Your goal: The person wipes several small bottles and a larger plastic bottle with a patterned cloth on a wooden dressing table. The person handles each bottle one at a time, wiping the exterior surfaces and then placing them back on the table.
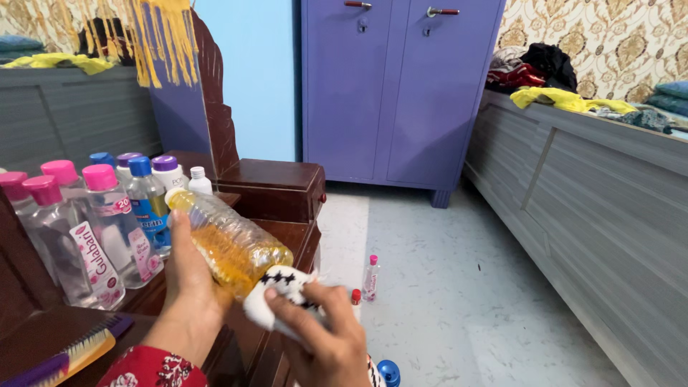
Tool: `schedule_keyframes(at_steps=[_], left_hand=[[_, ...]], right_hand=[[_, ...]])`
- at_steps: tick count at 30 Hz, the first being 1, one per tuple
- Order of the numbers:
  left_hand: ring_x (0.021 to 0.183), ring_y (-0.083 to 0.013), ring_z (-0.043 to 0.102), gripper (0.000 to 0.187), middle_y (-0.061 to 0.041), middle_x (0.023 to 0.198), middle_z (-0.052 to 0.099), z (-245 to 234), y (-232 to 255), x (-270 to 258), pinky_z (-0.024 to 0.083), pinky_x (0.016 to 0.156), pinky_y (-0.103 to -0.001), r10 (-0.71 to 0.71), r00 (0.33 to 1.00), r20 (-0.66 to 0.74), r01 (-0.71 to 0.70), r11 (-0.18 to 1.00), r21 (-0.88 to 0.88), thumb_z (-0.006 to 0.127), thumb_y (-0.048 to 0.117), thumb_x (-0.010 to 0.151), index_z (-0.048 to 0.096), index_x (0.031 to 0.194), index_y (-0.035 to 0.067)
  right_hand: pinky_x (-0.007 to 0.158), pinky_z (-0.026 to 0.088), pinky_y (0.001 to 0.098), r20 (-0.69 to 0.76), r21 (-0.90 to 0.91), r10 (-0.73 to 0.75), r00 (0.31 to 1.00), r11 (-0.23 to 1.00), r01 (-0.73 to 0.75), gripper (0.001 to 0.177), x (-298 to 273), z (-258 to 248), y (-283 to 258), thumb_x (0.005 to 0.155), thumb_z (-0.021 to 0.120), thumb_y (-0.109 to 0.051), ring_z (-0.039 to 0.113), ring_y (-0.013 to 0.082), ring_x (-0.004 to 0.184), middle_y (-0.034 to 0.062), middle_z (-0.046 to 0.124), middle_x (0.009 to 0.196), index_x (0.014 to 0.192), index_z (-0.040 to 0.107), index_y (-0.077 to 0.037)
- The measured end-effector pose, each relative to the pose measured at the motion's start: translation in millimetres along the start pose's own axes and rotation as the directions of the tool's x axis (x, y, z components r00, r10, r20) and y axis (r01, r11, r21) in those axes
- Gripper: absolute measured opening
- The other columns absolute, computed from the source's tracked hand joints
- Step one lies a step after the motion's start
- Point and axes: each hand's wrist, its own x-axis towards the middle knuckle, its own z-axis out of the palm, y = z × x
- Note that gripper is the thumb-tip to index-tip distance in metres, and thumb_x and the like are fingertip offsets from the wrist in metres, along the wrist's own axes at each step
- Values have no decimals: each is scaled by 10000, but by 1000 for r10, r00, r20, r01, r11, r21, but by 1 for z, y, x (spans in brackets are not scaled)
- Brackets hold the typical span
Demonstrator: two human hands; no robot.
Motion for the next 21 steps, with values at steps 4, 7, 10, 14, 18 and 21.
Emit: schedule_keyframes(at_steps=[4,7,10,14,18,21], left_hand=[[1076,-256,661,667,-94,1203,652,4,-2,-2,560,924,-471,31,999,43,-29,999,-45,388,637,978,551,1351,108],[1063,-243,671,671,-84,1194,661,7,-2,-5,561,915,-455,49,995,87,-44,998,-52,380,643,958,562,1347,129],[1069,-240,673,685,-81,1188,666,8,2,-8,565,910,-442,49,995,82,-47,999,-24,388,667,932,559,1342,146],[1000,-276,640,700,-116,1104,614,10,5,-10,573,865,-479,97,982,163,-85,993,-79,416,687,932,533,1324,119],[994,-230,666,693,-84,1084,619,12,6,-10,607,868,-494,175,969,176,-161,983,-91,430,669,940,534,1324,102],[922,-241,703,692,-101,1031,664,12,5,-14,609,831,-461,219,924,313,-213,976,-54,460,654,924,548,1318,92]], right_hand=[[841,576,368,-73,-55,17,997,998,-21,531,5,-8,11,714,859,11,698,253,1038,104,649,1137,1190,771,-208],[812,581,360,-79,-7,46,996,999,-47,558,4,-8,8,686,868,8,692,237,987,103,637,1117,1190,771,-211],[788,615,360,-2,17,64,998,998,-64,593,-4,-7,2,644,869,15,682,232,937,109,655,1111,1189,785,-204],[794,600,350,16,48,114,993,992,-114,545,-6,-7,10,706,864,10,699,231,968,116,654,1146,1199,781,-207],[806,587,346,-24,91,319,947,944,-316,465,-2,-13,22,779,791,3,744,227,1002,121,657,1174,1208,758,-171],[835,583,350,-89,136,305,948,947,-292,392,2,-21,25,823,761,-43,750,236,998,126,699,1125,1211,726,-93]])
